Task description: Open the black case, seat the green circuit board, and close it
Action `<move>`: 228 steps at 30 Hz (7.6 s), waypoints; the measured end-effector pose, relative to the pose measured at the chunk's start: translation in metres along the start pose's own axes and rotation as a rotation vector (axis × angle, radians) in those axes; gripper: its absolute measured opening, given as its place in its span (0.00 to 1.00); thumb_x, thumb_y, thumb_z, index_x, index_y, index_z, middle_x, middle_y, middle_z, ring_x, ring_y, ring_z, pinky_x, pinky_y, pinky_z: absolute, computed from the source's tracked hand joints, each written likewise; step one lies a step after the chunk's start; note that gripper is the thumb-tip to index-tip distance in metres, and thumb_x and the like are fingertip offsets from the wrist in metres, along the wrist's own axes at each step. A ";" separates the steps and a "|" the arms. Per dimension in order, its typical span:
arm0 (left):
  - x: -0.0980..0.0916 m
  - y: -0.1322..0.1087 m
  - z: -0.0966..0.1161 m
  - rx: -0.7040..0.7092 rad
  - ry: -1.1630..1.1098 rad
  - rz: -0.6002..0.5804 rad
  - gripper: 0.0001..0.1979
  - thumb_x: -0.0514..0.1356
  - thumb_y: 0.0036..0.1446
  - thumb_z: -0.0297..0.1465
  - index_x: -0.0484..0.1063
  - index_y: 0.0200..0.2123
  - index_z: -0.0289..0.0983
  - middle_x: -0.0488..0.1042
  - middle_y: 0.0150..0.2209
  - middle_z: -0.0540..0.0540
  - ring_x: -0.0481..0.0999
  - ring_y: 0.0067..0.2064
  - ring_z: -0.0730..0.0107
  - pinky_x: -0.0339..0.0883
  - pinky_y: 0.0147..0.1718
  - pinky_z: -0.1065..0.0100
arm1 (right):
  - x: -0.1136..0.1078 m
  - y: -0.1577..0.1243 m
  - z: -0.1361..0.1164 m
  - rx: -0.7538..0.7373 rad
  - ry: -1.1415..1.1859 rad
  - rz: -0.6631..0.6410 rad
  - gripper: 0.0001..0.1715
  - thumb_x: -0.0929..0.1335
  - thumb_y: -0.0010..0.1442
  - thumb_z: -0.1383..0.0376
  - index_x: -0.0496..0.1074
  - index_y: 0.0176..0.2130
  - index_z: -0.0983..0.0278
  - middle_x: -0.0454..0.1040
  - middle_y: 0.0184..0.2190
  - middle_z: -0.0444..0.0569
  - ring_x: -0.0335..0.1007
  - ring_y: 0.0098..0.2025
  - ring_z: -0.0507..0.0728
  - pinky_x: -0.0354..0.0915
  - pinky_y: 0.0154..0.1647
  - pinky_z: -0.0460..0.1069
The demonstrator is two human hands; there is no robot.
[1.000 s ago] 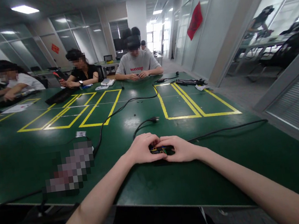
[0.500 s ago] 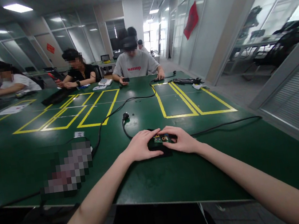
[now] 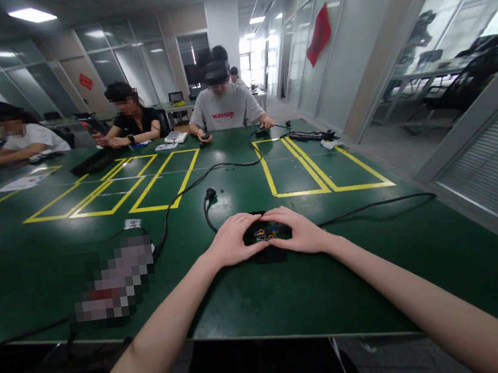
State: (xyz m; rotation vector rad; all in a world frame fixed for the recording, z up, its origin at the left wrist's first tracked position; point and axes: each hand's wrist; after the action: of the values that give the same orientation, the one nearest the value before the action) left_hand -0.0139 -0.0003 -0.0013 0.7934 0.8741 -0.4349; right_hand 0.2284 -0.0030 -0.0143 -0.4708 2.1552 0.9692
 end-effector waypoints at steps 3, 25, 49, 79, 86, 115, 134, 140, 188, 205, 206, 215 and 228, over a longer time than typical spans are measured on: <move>-0.006 0.002 0.002 0.010 -0.008 0.034 0.16 0.64 0.61 0.35 0.74 0.51 0.39 0.79 0.49 0.41 0.76 0.53 0.55 0.71 0.55 0.54 | -0.003 0.000 -0.001 0.005 0.007 -0.051 0.32 0.74 0.58 0.59 0.71 0.60 0.60 0.74 0.56 0.56 0.72 0.57 0.64 0.69 0.60 0.62; -0.005 0.004 -0.014 -0.125 0.157 -0.065 0.09 0.56 0.68 0.30 0.76 0.38 0.38 0.77 0.40 0.44 0.75 0.44 0.61 0.71 0.48 0.61 | 0.016 0.004 -0.009 0.159 -0.216 0.063 0.28 0.75 0.55 0.60 0.75 0.55 0.62 0.75 0.47 0.54 0.71 0.49 0.65 0.71 0.53 0.62; -0.005 0.005 -0.021 -0.108 0.174 -0.054 0.10 0.53 0.71 0.32 0.74 0.40 0.38 0.78 0.40 0.44 0.75 0.44 0.60 0.71 0.47 0.61 | 0.008 0.007 0.003 0.184 -0.042 0.114 0.18 0.73 0.59 0.61 0.77 0.50 0.61 0.76 0.49 0.53 0.76 0.44 0.60 0.74 0.48 0.57; -0.021 -0.002 -0.007 -0.107 -0.118 0.010 0.05 0.59 0.51 0.25 0.76 0.29 0.35 0.75 0.27 0.50 0.73 0.29 0.71 0.67 0.33 0.71 | -0.031 -0.006 -0.005 0.020 -0.067 0.048 0.09 0.68 0.62 0.65 0.75 0.30 0.62 0.74 0.26 0.47 0.68 0.28 0.54 0.62 0.30 0.48; -0.020 -0.002 -0.005 -0.128 -0.149 -0.012 0.05 0.60 0.51 0.24 0.77 0.30 0.35 0.76 0.28 0.49 0.74 0.30 0.70 0.68 0.33 0.71 | -0.033 -0.006 -0.003 0.041 -0.079 0.036 0.09 0.68 0.61 0.64 0.75 0.29 0.62 0.75 0.26 0.47 0.69 0.28 0.54 0.62 0.30 0.48; -0.015 -0.003 -0.014 -0.062 -0.058 -0.070 0.05 0.61 0.55 0.25 0.76 0.29 0.37 0.78 0.32 0.48 0.76 0.35 0.66 0.66 0.37 0.68 | -0.030 -0.006 -0.004 0.107 0.008 -0.202 0.07 0.68 0.61 0.64 0.72 0.30 0.63 0.73 0.28 0.46 0.66 0.28 0.53 0.59 0.30 0.47; -0.020 -0.004 -0.007 0.038 0.177 -0.121 0.08 0.58 0.62 0.27 0.77 0.34 0.38 0.78 0.36 0.44 0.76 0.40 0.62 0.69 0.41 0.65 | -0.032 -0.003 -0.003 -0.124 -0.466 -0.253 0.18 0.65 0.71 0.54 0.78 0.38 0.62 0.77 0.34 0.52 0.71 0.34 0.58 0.59 0.38 0.52; -0.015 -0.003 -0.006 0.022 0.204 -0.086 0.07 0.61 0.56 0.24 0.77 0.37 0.37 0.78 0.37 0.43 0.77 0.41 0.59 0.70 0.41 0.64 | -0.030 -0.004 0.004 -0.041 -0.331 -0.182 0.12 0.71 0.65 0.56 0.79 0.43 0.60 0.80 0.35 0.51 0.75 0.36 0.59 0.64 0.38 0.51; 0.003 0.007 -0.018 -0.490 -0.626 0.173 0.07 0.68 0.53 0.27 0.72 0.34 0.36 0.84 0.34 0.45 0.85 0.40 0.61 0.79 0.44 0.60 | -0.006 0.005 0.016 0.530 0.496 0.127 0.17 0.72 0.55 0.64 0.77 0.46 0.65 0.81 0.39 0.51 0.79 0.35 0.55 0.76 0.42 0.53; 0.006 0.009 -0.020 -0.483 -0.658 0.177 0.08 0.68 0.51 0.29 0.72 0.32 0.36 0.81 0.31 0.47 0.82 0.35 0.65 0.76 0.39 0.65 | -0.005 0.005 0.017 0.534 0.581 0.148 0.18 0.74 0.51 0.64 0.77 0.44 0.65 0.82 0.39 0.51 0.80 0.36 0.56 0.77 0.46 0.54; 0.005 0.008 -0.019 -0.475 -0.652 0.174 0.08 0.68 0.51 0.30 0.72 0.32 0.36 0.81 0.31 0.47 0.82 0.35 0.65 0.75 0.39 0.65 | -0.005 0.005 0.016 0.523 0.563 0.135 0.18 0.74 0.52 0.63 0.77 0.45 0.65 0.82 0.39 0.51 0.79 0.36 0.56 0.77 0.45 0.54; -0.013 0.001 -0.008 -0.273 -0.444 -0.005 0.22 0.74 0.47 0.36 0.73 0.44 0.37 0.79 0.40 0.46 0.79 0.40 0.65 0.71 0.38 0.66 | -0.021 0.001 -0.006 0.082 0.181 0.024 0.10 0.73 0.59 0.61 0.78 0.41 0.62 0.80 0.42 0.52 0.77 0.43 0.59 0.74 0.47 0.55; -0.006 0.003 -0.009 -0.175 -0.074 -0.045 0.12 0.67 0.57 0.37 0.73 0.42 0.39 0.78 0.37 0.48 0.77 0.38 0.62 0.70 0.38 0.65 | -0.010 0.000 0.002 0.056 -0.001 -0.095 0.27 0.73 0.58 0.67 0.73 0.57 0.62 0.77 0.48 0.55 0.75 0.49 0.62 0.72 0.52 0.58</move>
State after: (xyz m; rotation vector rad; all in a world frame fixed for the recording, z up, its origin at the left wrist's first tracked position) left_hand -0.0201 0.0090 0.0012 0.5945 0.8494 -0.4189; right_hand 0.2361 -0.0014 -0.0081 -0.5406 2.1331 0.8541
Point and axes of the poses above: each hand's wrist, its own y-axis towards the middle knuckle, its own x-axis out of the palm, z = x × y
